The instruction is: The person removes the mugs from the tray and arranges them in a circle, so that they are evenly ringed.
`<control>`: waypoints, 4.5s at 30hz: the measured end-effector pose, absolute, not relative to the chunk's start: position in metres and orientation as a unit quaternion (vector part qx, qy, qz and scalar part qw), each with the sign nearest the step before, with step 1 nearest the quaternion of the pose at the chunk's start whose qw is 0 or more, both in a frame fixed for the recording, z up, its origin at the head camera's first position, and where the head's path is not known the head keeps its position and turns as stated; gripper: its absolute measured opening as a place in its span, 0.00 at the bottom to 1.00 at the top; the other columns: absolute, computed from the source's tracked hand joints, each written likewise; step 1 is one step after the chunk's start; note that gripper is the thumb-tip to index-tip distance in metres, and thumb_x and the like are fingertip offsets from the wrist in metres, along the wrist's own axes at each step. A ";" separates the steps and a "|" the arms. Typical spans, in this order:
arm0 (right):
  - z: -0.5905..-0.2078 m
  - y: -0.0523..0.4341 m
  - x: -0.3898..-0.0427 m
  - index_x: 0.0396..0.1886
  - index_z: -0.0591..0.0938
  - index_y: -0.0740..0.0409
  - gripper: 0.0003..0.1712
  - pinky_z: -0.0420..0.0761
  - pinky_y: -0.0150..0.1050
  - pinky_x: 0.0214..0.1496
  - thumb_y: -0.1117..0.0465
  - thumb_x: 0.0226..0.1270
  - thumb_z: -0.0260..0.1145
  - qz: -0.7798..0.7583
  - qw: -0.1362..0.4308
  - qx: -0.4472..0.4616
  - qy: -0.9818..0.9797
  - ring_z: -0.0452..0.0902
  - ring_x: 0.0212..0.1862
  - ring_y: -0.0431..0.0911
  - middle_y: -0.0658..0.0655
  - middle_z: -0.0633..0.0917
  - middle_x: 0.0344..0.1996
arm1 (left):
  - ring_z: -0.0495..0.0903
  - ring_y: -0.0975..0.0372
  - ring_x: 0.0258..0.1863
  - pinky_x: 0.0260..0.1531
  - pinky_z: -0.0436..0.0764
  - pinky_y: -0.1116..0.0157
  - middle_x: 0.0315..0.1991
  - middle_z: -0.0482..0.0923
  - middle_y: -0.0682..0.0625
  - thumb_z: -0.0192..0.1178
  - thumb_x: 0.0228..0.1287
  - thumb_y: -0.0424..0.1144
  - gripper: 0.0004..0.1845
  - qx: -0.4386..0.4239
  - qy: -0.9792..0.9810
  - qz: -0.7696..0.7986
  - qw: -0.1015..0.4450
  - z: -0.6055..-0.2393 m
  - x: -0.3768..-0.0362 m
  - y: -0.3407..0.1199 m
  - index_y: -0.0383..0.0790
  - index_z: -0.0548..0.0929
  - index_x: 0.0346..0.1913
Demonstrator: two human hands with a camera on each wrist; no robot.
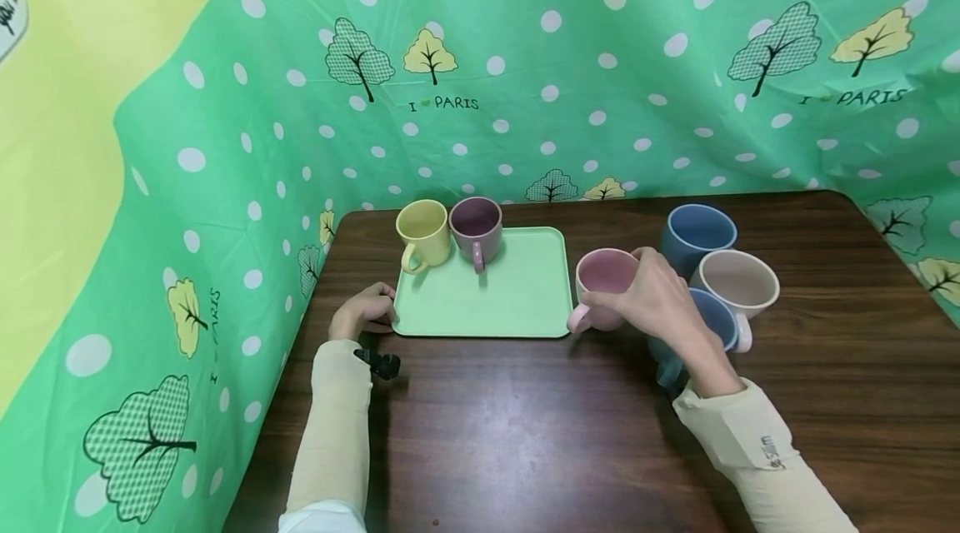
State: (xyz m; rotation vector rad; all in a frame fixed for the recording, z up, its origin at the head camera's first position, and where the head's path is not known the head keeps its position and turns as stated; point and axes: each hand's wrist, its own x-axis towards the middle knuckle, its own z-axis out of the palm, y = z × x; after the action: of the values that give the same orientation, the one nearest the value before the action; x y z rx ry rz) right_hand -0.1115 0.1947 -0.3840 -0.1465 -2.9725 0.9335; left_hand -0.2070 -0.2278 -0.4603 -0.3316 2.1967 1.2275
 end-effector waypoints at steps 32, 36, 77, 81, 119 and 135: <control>-0.404 0.207 -0.113 0.55 0.65 0.75 0.60 0.42 0.72 0.66 0.30 0.40 0.72 0.267 0.030 -0.065 -0.961 0.70 0.50 0.65 0.72 0.72 0.45 | 0.76 0.54 0.37 0.39 0.82 0.60 0.44 0.69 0.40 0.54 0.56 0.24 0.22 -0.117 0.836 0.449 0.294 -0.459 -0.205 -0.228 0.35 0.66 0.54; -0.403 0.208 -0.112 0.54 0.66 0.75 0.60 0.44 0.70 0.66 0.28 0.38 0.72 0.264 0.033 -0.068 -0.962 0.71 0.47 0.65 0.71 0.73 0.43 | 0.76 0.53 0.38 0.39 0.82 0.60 0.45 0.69 0.39 0.54 0.56 0.24 0.22 -0.115 0.837 0.449 0.292 -0.460 -0.205 -0.228 0.35 0.66 0.54; -0.398 0.212 -0.102 0.54 0.66 0.75 0.59 0.49 0.66 0.65 0.28 0.41 0.70 0.245 0.014 -0.038 -0.969 0.72 0.44 0.64 0.71 0.74 0.41 | 0.74 0.54 0.37 0.38 0.82 0.61 0.46 0.67 0.40 0.53 0.55 0.24 0.22 -0.116 0.834 0.454 0.292 -0.459 -0.203 -0.226 0.35 0.65 0.54; -0.398 0.212 -0.102 0.54 0.65 0.75 0.59 0.50 0.66 0.64 0.28 0.42 0.70 0.244 0.011 -0.038 -0.969 0.71 0.45 0.65 0.72 0.74 0.42 | 0.74 0.55 0.37 0.38 0.81 0.61 0.45 0.68 0.40 0.53 0.56 0.24 0.22 -0.115 0.835 0.452 0.293 -0.458 -0.202 -0.226 0.35 0.65 0.55; -0.380 0.213 -0.100 0.69 0.56 0.75 0.59 0.59 0.68 0.62 0.29 0.58 0.58 0.231 -0.017 0.005 -0.973 0.62 0.59 0.73 0.79 0.67 0.59 | 0.73 0.56 0.32 0.34 0.81 0.63 0.41 0.67 0.42 0.54 0.57 0.26 0.21 -0.124 0.835 0.447 0.296 -0.458 -0.203 -0.226 0.36 0.64 0.54; -0.353 0.193 -0.113 0.71 0.57 0.67 0.50 0.61 0.67 0.62 0.37 0.63 0.60 0.259 0.002 0.020 -0.966 0.59 0.64 0.70 0.74 0.64 0.65 | 0.73 0.56 0.31 0.32 0.81 0.63 0.41 0.68 0.42 0.54 0.57 0.27 0.21 -0.127 0.836 0.446 0.294 -0.459 -0.203 -0.226 0.36 0.65 0.54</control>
State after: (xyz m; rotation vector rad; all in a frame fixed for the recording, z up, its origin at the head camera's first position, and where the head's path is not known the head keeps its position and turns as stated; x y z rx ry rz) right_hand -0.1132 0.1929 -0.3528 0.0614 -3.0296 0.8125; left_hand -0.2033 -0.2261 -0.4588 -0.3386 2.2248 1.1863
